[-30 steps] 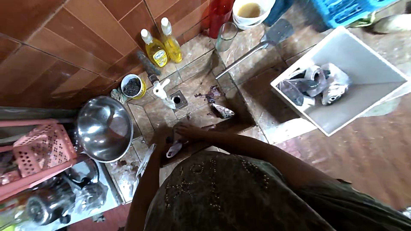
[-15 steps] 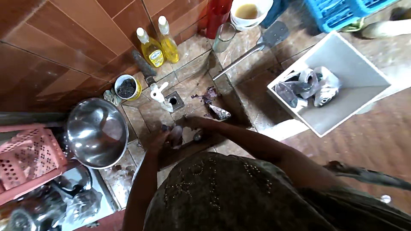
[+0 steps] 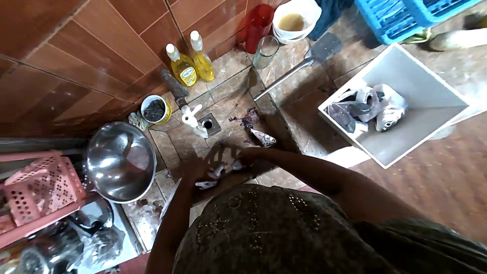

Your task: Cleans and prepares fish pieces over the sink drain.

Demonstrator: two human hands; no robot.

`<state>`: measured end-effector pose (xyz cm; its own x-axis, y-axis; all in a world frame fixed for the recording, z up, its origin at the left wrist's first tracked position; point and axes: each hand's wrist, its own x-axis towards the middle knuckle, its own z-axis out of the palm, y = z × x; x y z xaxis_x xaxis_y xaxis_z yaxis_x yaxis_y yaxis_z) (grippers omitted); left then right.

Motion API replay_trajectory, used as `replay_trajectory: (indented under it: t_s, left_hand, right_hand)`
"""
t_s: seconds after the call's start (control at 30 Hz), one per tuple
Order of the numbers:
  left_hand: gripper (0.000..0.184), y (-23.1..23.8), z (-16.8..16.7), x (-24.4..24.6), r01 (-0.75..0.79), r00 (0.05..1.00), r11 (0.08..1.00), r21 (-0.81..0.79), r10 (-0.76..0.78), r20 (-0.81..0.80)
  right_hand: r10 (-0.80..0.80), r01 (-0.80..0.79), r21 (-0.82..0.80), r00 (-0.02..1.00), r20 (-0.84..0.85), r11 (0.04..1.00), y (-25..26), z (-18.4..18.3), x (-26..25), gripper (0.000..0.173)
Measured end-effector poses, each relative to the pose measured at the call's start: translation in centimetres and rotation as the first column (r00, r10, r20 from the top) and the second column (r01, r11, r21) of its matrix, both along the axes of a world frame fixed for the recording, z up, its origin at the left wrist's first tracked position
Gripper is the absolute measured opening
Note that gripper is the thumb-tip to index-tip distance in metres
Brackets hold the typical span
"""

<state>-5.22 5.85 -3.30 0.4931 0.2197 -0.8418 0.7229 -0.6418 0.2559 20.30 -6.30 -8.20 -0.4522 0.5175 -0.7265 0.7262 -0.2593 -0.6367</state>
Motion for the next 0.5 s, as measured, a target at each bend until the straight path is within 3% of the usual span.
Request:
replay_trajectory:
  t_s: [0.07, 0.13, 0.17, 0.23, 0.3, 0.33, 0.4, 0.5]
  left_hand:
    - [0.067, 0.5, 2.0, 1.1, -0.231, 0.968, 0.973, -0.008, 0.231, 0.099]
    - [0.058, 0.9, 2.3, 1.8, -0.519, 0.810, 0.843, -0.140, 0.537, 0.234]
    - [0.056, 1.2, 1.6, 2.0, -0.637, 0.652, 0.705, -0.312, 0.708, 0.270]
    - [0.048, 2.0, -0.2, 2.6, -0.740, 0.277, 0.324, -0.590, 0.945, 0.172]
    - [0.039, 2.6, 0.9, 3.5, -0.763, 0.019, 0.051, -0.645, 0.998, 0.057]
    - [0.039, 2.9, 1.9, 3.7, -0.758, -0.045, -0.020, -0.652, 0.999, 0.022]
    - [0.037, 3.4, 2.9, 3.2, -0.732, -0.081, -0.053, -0.679, 0.997, 0.009]
    - [0.037, 4.1, 2.7, 1.5, -0.717, -0.009, 0.086, -0.692, 0.991, 0.133]
  right_hand:
    - [-0.158, 0.159, 0.012, 0.985, -0.069, 0.987, 1.9, 0.9, 0.6, 0.032]
    - [-0.317, 0.328, 0.036, 0.932, -0.176, 0.944, 4.2, 2.9, 0.6, 0.026]
    - [-0.354, 0.373, 0.052, 0.910, -0.215, 0.926, 5.6, 3.7, 0.4, 0.024]
    - [-0.399, 0.432, 0.071, 0.875, -0.273, 0.899, 8.2, 4.2, -0.6, 0.026]
    - [-0.462, 0.504, 0.059, 0.828, -0.319, 0.862, 10.0, 4.6, -1.7, 0.029]
    - [-0.511, 0.557, 0.044, 0.787, -0.346, 0.829, 10.5, 4.9, -2.3, 0.029]
    - [-0.625, 0.669, -0.057, 0.657, -0.421, 0.741, 11.2, 4.5, -3.3, 0.032]
    - [-0.826, 0.753, -0.415, 0.294, -0.482, 0.510, 11.0, 3.8, -4.8, 0.030]
